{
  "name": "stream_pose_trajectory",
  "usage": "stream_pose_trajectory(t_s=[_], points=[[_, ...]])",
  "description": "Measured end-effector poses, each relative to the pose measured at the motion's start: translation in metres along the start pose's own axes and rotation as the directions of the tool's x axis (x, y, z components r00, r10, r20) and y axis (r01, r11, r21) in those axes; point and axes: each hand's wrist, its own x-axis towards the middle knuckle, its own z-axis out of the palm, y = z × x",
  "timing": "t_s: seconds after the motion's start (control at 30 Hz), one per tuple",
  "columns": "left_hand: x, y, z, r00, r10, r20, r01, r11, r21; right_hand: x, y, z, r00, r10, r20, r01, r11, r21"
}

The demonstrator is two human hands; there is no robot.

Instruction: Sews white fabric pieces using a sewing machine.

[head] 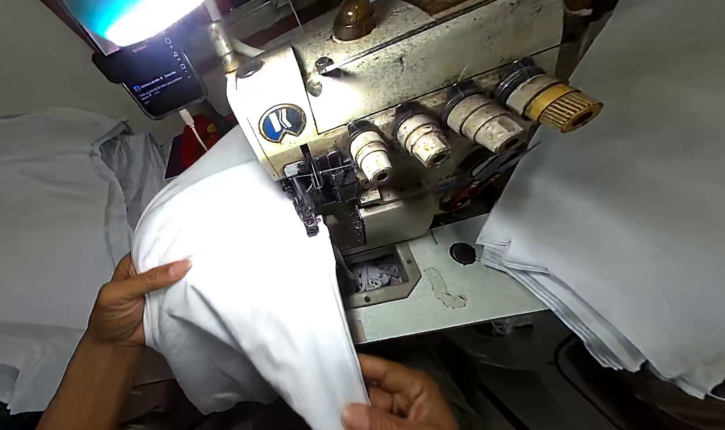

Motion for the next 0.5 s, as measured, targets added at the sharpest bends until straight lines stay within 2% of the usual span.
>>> stream_pose_trajectory(t_s=[0.17,0.3,0.33,0.4,0.43,0.5], points=[[0.027,-0.002,0.003,0.995,0.005,-0.095,-0.006,1.0,-0.018,0.053,-0.014,0.01,0.998,-0.033,-0.045,0.035,0.998,0.047],[0.034,-0.01,-0.011,0.971,-0.084,-0.224,0.08,0.996,-0.027,0.085,-0.027,0.017,0.985,-0.064,-0.157,0.061,0.998,-0.023],[0.032,-0.015,-0.022,0.954,-0.105,-0.282,0.118,0.992,0.032,0.089,-0.029,0.019,0.981,-0.062,-0.186,0.058,0.998,-0.029],[0.01,-0.027,-0.042,0.914,-0.087,-0.397,0.214,0.934,0.288,0.09,-0.03,0.021,0.974,-0.06,-0.216,0.05,0.997,-0.051],[-0.014,-0.033,-0.047,0.915,-0.053,-0.399,0.235,0.876,0.422,0.087,-0.03,0.021,0.972,-0.069,-0.223,0.051,0.995,-0.084],[-0.074,-0.046,-0.042,0.954,-0.017,-0.3,0.207,0.762,0.614,0.076,-0.028,0.017,0.967,-0.137,-0.214,0.09,0.972,-0.219]])
